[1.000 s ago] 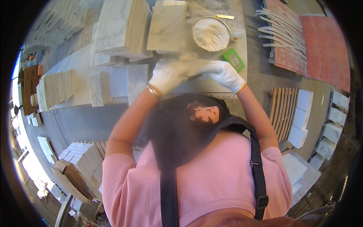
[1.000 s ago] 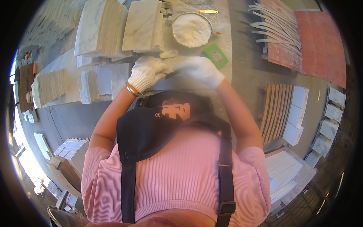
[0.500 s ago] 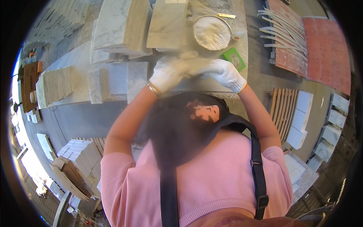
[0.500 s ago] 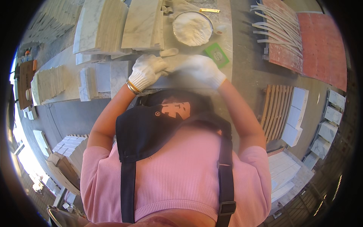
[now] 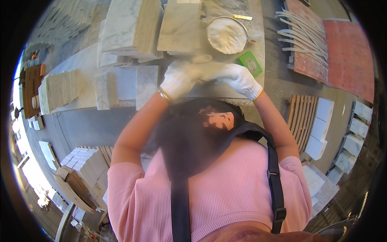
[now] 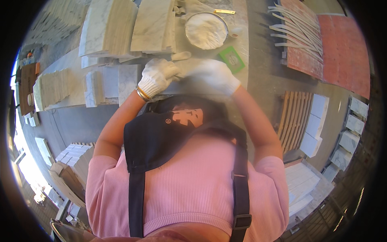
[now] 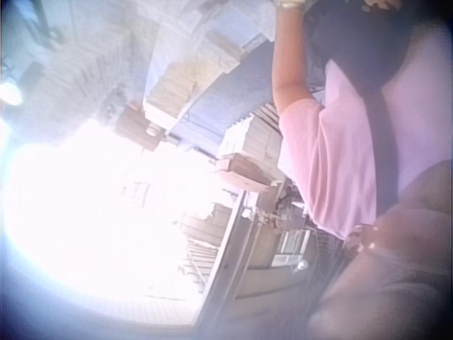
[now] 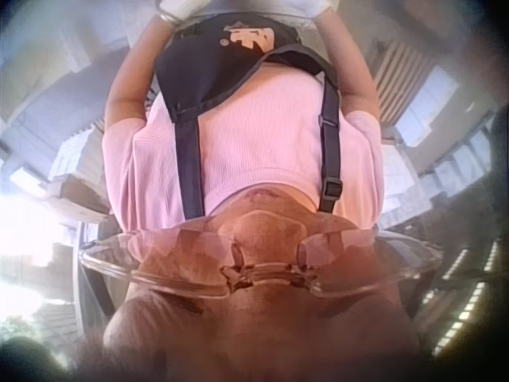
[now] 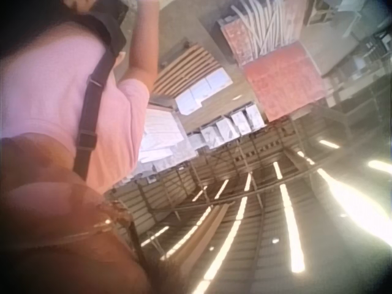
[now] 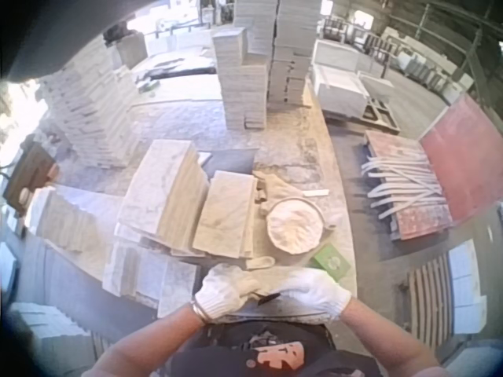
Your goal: The person applies a white powder to the edges of rectangular stone tiles using a small metal tool, then rubs the edges with a green abrasive block. The person repeats this process on multiple tiles, handling them one at a time and placing finished pieces aside.
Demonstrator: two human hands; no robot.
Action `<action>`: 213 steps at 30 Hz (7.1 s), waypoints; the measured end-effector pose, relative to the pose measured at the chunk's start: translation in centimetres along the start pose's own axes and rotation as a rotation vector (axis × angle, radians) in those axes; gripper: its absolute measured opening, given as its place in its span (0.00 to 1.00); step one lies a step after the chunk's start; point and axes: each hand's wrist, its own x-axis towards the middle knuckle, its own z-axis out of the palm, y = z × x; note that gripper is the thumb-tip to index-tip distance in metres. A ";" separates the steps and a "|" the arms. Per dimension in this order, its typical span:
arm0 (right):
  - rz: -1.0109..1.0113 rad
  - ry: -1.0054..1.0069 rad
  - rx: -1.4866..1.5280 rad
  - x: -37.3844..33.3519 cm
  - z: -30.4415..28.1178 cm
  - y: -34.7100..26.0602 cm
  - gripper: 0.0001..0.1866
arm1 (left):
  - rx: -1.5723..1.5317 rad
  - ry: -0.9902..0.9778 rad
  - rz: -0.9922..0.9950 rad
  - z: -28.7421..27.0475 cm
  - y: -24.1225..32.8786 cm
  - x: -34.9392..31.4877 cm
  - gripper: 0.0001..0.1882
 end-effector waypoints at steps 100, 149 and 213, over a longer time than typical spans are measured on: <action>0.682 0.722 0.370 -9.2 -2.3 -10.7 0.19 | -0.635 -0.165 -0.397 -3.7 2.4 0.7 0.20; 0.599 0.450 0.713 -5.0 -1.4 -9.0 0.21 | -0.603 -0.146 -0.312 -6.9 5.9 3.2 0.24; 0.342 1.086 0.842 -18.8 0.8 11.5 0.32 | 0.124 0.148 0.221 13.0 13.4 11.5 0.44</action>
